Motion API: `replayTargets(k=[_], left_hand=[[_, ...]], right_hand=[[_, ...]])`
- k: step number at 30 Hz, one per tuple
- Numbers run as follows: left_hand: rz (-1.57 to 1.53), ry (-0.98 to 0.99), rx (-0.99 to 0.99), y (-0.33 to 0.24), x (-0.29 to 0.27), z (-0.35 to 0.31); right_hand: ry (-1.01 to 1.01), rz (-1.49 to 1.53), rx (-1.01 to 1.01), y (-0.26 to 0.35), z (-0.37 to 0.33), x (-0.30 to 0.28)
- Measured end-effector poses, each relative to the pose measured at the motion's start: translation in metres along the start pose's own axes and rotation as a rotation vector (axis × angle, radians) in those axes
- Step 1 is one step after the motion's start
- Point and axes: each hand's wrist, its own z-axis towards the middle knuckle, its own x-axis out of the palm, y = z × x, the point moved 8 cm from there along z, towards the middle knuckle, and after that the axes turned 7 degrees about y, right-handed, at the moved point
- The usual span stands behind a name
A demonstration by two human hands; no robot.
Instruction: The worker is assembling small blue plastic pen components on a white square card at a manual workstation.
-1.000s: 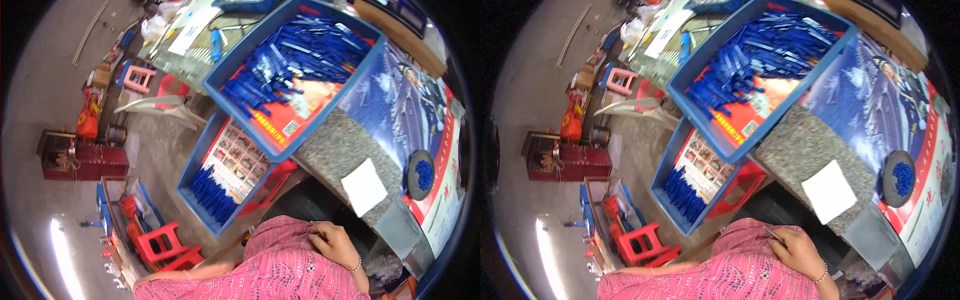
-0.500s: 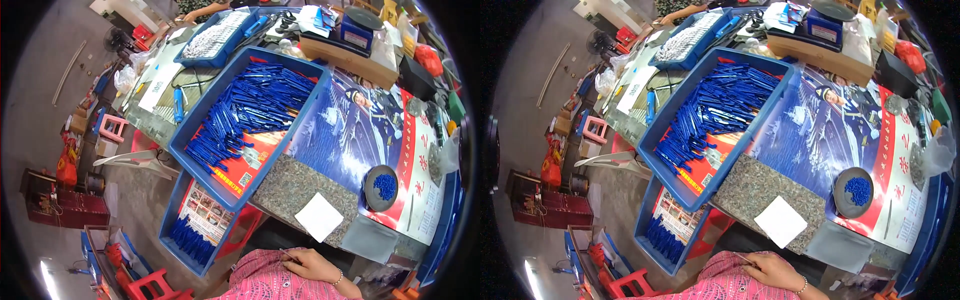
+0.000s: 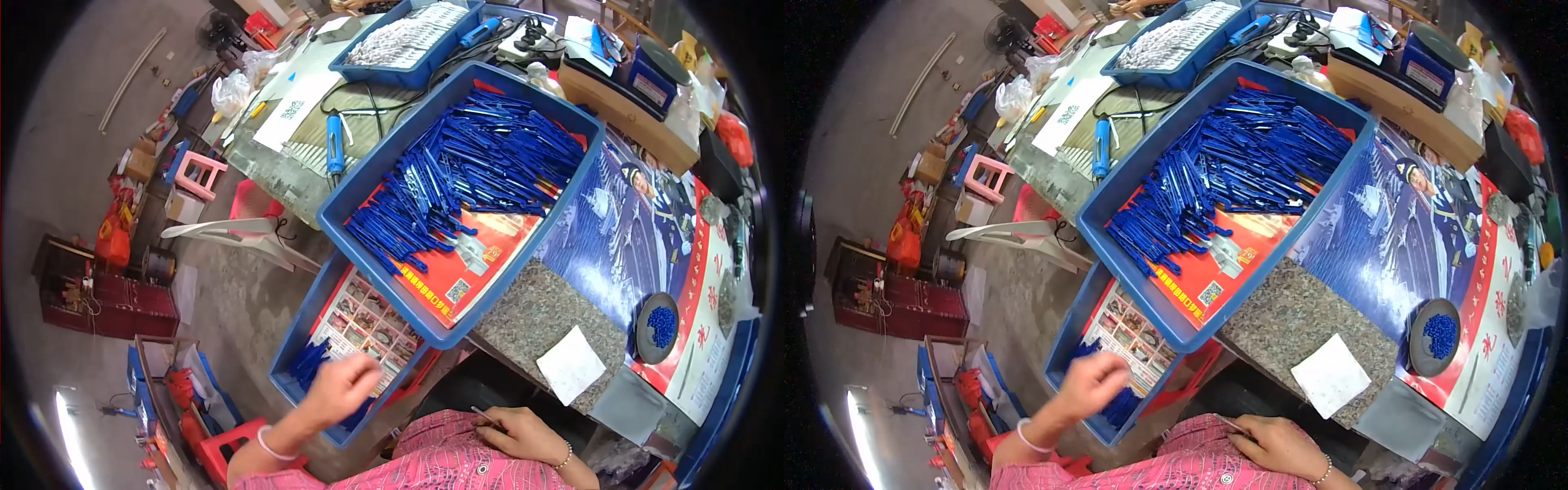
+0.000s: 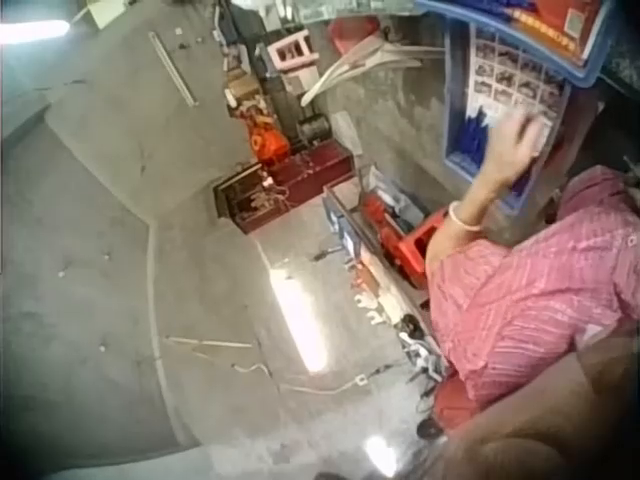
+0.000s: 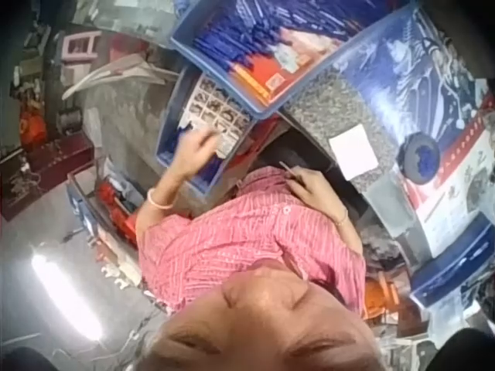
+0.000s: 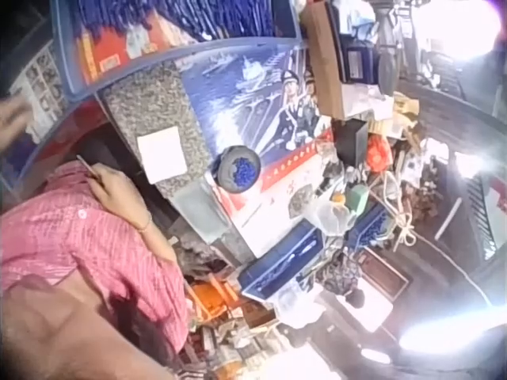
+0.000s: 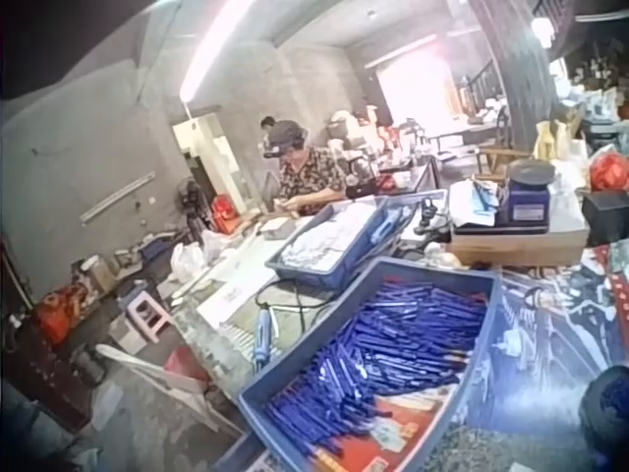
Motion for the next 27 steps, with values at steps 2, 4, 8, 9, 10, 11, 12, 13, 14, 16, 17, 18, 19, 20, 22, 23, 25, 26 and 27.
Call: replayTargets(k=[2, 4, 8, 9, 10, 11, 12, 13, 14, 16, 17, 18, 19, 20, 22, 23, 25, 26, 27], left_hand=[[0.034, -0.115, 0.294, -0.06, -0.042, 0.025], [0.357, -0.214, 0.632, -0.099, -0.062, 0.044], [0.694, -0.03, 0.718, -0.093, -0.074, 0.128], [0.763, 0.039, 0.689, -0.084, -0.075, 0.145], [0.831, 0.11, 0.66, -0.075, -0.076, 0.158], [0.923, 0.164, 0.627, -0.067, -0.074, 0.168], [0.924, 0.171, 0.64, -0.067, -0.074, 0.172], [0.976, 0.234, 0.585, -0.062, -0.07, 0.177], [1.025, 0.295, 0.528, -0.056, -0.066, 0.181], [1.088, 0.316, 0.552, -0.059, -0.062, 0.185], [1.131, 0.329, 0.553, -0.062, -0.059, 0.186], [1.174, 0.34, 0.553, -0.063, -0.056, 0.186], [1.174, 0.342, 0.554, -0.065, -0.053, 0.189], [1.26, 0.389, 0.559, -0.063, -0.047, 0.192], [1.346, 0.435, 0.562, -0.062, -0.04, 0.194], [1.347, 0.451, 0.563, -0.063, -0.038, 0.195], [1.351, 0.466, 0.569, -0.066, -0.036, 0.196], [1.34, 0.494, 0.537, -0.064, -0.036, 0.198], [1.329, 0.522, 0.504, -0.063, -0.035, 0.199]], right_hand=[[-0.014, -0.002, 0.009, -0.002, 0.006, 0.0], [-0.005, -0.004, -0.004, 0.001, 0.008, 0.001], [-0.052, 0.0, 0.012, 0.005, 0.002, -0.003], [-0.049, -0.012, 0.022, 0.004, 0.001, -0.002], [-0.058, -0.01, 0.02, 0.004, 0.001, -0.001], [-0.056, -0.013, 0.022, 0.002, 0.0, 0.0], [-0.053, -0.016, 0.023, 0.0, 0.0, 0.001], [-0.065, -0.011, 0.026, 0.0, 0.001, 0.0], [-0.086, -0.001, 0.036, -0.001, 0.001, -0.002], [-0.111, 0.012, 0.046, -0.003, 0.002, -0.004], [-0.118, 0.009, 0.03, -0.003, 0.003, -0.004], [-0.124, 0.006, 0.012, -0.002, 0.004, -0.004], [-0.125, 0.007, 0.013, 0.001, 0.005, -0.004], [-0.104, -0.013, 0.002, 0.007, 0.008, -0.003], [-0.083, -0.035, -0.009, 0.01, 0.01, -0.001], [-0.071, -0.044, -0.028, 0.01, 0.01, 0.001], [-0.063, -0.053, -0.048, 0.011, 0.008, 0.002], [-0.076, -0.042, -0.037, 0.011, 0.007, 0.001], [-0.088, -0.031, -0.027, 0.011, 0.006, 0.0]])
